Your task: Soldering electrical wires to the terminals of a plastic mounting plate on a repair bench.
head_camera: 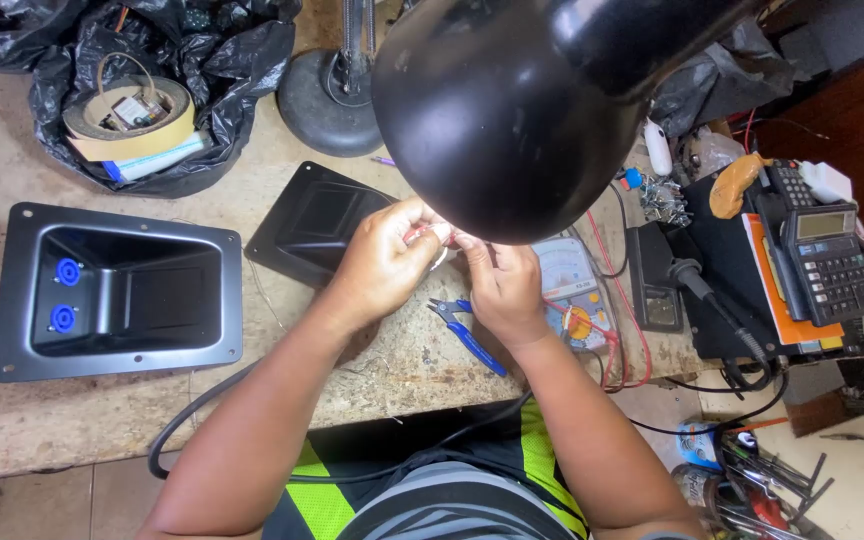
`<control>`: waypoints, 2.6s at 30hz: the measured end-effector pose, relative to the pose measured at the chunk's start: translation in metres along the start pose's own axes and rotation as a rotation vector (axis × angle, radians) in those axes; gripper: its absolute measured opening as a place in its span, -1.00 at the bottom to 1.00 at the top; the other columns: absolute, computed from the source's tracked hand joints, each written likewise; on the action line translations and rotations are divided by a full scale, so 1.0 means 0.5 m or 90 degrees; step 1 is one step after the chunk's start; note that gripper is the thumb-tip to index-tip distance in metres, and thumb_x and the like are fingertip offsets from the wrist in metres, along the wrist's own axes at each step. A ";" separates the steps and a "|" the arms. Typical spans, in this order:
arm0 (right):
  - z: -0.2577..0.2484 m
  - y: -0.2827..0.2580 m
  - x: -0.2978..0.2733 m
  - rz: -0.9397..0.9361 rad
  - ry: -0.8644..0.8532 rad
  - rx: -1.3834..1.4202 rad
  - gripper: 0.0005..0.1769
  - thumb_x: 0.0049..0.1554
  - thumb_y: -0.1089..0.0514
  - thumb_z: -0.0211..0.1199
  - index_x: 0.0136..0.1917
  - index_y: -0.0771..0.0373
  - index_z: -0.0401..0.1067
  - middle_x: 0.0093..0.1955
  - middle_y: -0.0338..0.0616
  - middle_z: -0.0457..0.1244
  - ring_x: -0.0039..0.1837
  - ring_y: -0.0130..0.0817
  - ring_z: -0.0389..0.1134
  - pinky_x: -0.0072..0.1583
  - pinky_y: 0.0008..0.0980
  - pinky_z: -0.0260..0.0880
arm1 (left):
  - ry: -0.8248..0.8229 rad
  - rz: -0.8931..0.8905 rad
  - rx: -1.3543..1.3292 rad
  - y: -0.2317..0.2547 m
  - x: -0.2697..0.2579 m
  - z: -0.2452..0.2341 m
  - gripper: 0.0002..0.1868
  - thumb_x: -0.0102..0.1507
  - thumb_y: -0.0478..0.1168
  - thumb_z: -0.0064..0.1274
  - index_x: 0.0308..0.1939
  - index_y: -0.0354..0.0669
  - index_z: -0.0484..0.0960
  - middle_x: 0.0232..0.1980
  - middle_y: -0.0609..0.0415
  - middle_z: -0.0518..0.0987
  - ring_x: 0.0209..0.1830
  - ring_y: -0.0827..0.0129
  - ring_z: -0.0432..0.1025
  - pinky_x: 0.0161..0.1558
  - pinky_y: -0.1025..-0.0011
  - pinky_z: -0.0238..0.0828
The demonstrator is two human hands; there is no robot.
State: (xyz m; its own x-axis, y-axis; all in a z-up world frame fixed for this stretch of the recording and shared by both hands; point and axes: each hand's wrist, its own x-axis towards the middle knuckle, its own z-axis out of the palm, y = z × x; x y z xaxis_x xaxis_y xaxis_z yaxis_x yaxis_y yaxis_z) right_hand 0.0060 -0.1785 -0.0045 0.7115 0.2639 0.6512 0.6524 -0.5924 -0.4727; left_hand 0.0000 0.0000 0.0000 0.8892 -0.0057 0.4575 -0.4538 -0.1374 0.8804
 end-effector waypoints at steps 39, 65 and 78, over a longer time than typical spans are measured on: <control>-0.042 -0.009 0.150 0.420 -0.371 0.017 -0.59 0.38 -0.10 0.07 0.19 0.20 0.57 0.05 -0.03 0.45 0.04 -0.31 0.50 0.10 -0.32 0.57 | -0.117 -0.080 0.378 -0.019 0.015 -0.066 -0.75 0.25 -0.37 0.12 -0.06 0.00 0.77 -0.23 0.02 0.69 -0.20 0.01 0.62 -0.14 0.10 0.59; -0.003 -0.004 0.101 -0.365 -0.499 -0.565 -0.87 0.07 0.10 0.35 -0.30 0.10 0.61 -0.41 -0.28 0.35 -0.21 -0.31 0.42 -0.06 -0.33 0.42 | -0.343 -0.163 0.414 0.032 0.058 -0.083 -0.74 0.28 -0.13 0.17 -0.04 -0.17 0.75 -0.17 -0.19 0.71 -0.08 -0.12 0.62 0.05 -0.03 0.52; -0.028 0.008 0.122 -0.302 -0.572 -0.483 -0.87 0.12 0.05 0.36 -0.12 0.09 0.66 -0.26 -0.26 0.44 0.00 -0.28 0.50 0.36 -0.15 0.31 | -0.458 -0.233 0.403 0.048 0.083 -0.079 -0.54 0.32 0.13 0.10 0.04 -0.17 0.71 -0.06 -0.16 0.68 0.02 -0.04 0.59 0.18 0.02 0.40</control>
State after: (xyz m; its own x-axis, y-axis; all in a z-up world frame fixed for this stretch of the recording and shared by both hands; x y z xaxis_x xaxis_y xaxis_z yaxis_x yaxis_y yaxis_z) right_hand 0.0482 -0.1754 0.0419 0.5693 0.8149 -0.1085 0.7897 -0.5054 0.3478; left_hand 0.0237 0.0358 0.0448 0.8855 -0.4226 -0.1931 -0.2190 -0.7461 0.6288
